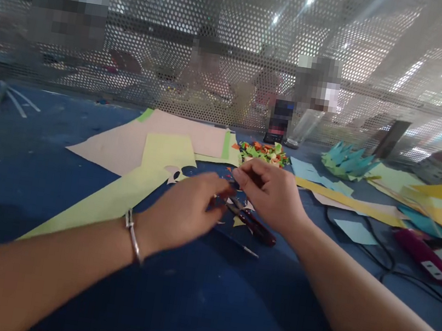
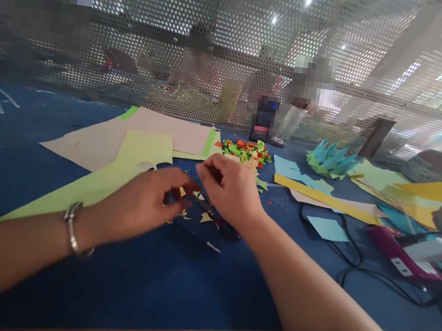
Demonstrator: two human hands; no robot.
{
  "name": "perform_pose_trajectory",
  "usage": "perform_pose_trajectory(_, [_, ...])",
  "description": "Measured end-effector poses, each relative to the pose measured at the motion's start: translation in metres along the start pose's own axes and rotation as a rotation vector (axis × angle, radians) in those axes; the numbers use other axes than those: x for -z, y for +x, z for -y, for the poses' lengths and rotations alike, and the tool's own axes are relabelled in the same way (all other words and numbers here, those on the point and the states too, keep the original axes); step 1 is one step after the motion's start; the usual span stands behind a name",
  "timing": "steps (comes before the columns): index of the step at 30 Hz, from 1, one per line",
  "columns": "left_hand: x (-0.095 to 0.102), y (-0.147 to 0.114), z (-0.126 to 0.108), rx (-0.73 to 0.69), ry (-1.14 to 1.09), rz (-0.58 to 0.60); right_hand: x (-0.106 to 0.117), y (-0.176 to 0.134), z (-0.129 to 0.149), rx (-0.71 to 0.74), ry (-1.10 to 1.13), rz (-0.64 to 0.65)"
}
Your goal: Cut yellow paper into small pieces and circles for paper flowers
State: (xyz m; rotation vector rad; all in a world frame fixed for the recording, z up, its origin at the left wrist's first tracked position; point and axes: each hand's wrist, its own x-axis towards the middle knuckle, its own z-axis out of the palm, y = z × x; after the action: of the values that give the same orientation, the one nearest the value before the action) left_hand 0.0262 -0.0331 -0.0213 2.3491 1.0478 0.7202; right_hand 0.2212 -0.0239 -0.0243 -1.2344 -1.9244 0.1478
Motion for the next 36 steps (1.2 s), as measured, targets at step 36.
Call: perform_pose_trajectory(36, [0.022,0.020,0.064,0.165,-0.485,-0.001,-0.013,-0.001,0.002,-0.071,0.100,0.231])
